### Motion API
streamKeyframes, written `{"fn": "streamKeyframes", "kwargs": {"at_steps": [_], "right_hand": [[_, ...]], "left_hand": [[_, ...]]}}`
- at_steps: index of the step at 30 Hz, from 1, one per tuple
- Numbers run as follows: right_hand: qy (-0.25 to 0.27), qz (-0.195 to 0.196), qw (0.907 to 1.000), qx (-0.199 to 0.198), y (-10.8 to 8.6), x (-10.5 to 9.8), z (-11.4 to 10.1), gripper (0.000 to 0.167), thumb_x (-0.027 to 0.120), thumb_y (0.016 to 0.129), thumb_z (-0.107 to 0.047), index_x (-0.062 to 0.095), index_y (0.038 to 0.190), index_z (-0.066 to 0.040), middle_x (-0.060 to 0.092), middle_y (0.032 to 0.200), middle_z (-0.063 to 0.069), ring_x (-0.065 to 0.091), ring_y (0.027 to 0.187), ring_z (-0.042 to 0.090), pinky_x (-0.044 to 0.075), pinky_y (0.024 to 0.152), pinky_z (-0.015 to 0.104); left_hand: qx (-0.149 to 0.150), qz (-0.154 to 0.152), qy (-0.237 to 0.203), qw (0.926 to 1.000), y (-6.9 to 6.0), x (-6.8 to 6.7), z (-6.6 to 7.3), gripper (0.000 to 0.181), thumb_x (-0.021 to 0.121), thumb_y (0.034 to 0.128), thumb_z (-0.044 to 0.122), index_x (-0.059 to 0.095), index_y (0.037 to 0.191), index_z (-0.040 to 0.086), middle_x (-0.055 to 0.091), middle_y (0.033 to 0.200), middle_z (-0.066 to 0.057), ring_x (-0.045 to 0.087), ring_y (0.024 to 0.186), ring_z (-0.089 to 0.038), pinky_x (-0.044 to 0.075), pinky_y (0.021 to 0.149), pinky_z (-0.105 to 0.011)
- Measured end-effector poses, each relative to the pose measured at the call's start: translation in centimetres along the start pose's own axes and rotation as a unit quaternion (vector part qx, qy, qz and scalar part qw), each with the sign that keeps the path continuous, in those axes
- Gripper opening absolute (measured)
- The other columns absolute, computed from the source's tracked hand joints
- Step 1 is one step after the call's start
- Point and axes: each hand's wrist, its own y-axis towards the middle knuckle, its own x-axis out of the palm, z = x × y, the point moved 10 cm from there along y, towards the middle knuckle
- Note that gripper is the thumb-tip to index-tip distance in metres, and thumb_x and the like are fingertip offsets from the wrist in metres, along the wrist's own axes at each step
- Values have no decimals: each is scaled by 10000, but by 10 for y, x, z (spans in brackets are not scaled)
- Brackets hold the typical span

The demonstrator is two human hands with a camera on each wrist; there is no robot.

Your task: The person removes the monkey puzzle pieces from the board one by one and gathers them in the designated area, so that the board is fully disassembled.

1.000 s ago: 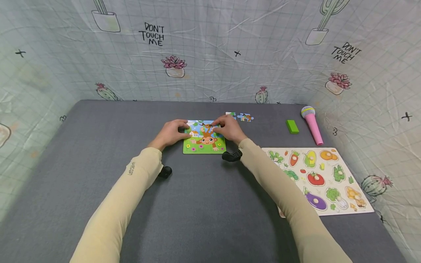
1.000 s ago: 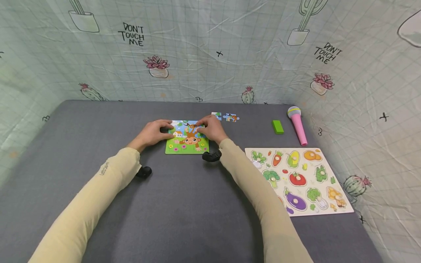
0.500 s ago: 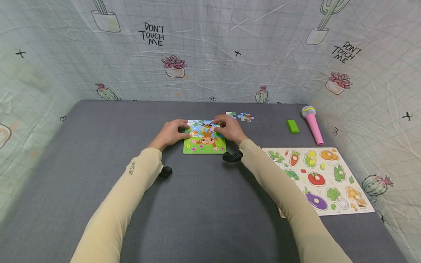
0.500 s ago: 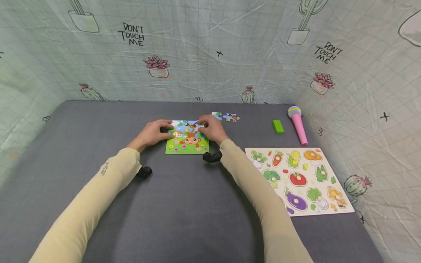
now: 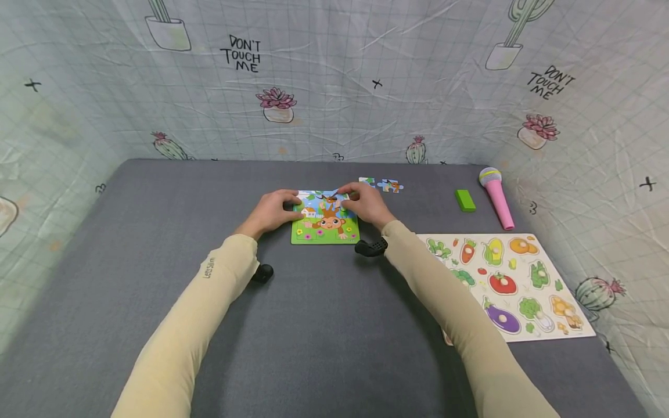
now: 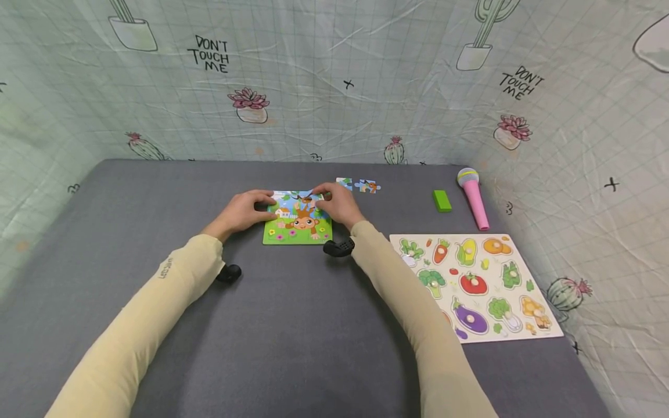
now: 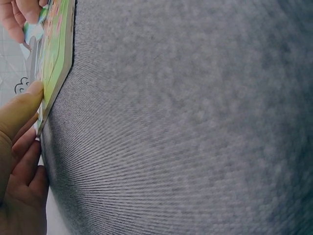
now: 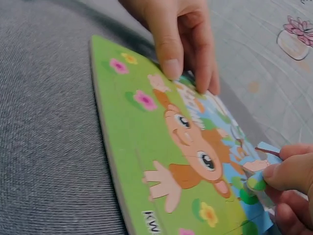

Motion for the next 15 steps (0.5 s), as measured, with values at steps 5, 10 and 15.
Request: {"fn": "streamKeyframes", "kwargs": {"at_steps": [5, 10, 15], "right_hand": [[367, 66, 9993, 56, 1, -8, 2, 299, 622, 975, -152, 639, 1273, -137, 542, 1343, 55, 553, 1162, 245, 529, 872, 399], [908, 320, 9950, 258, -2, -24, 10, 284, 595, 992, -154, 636, 1273, -166, 526, 1346, 42, 527, 1193, 236, 505, 914, 415], [1240, 604, 9896, 407, -4, -45, 21, 298, 569, 1001, -135, 631, 1292, -156, 514, 1361, 61, 517, 1194, 241, 476, 963, 441]], "left_hand": [[-19, 4, 1, 10000, 0, 0, -1, 457, 726, 903, 267, 638, 1288, 39, 436, 1498, -111, 316, 1420, -310, 242, 1174, -477], [-3, 12, 10, 10000, 1, 0, -1, 456, 726, 902, 264, 637, 1288, 38, 433, 1500, -114, 311, 1423, -312, 237, 1177, -475], [35, 5, 8, 10000, 1, 0, 0, 449, 723, 905, 261, 639, 1285, 37, 435, 1498, -119, 314, 1421, -315, 239, 1175, -476]]}}
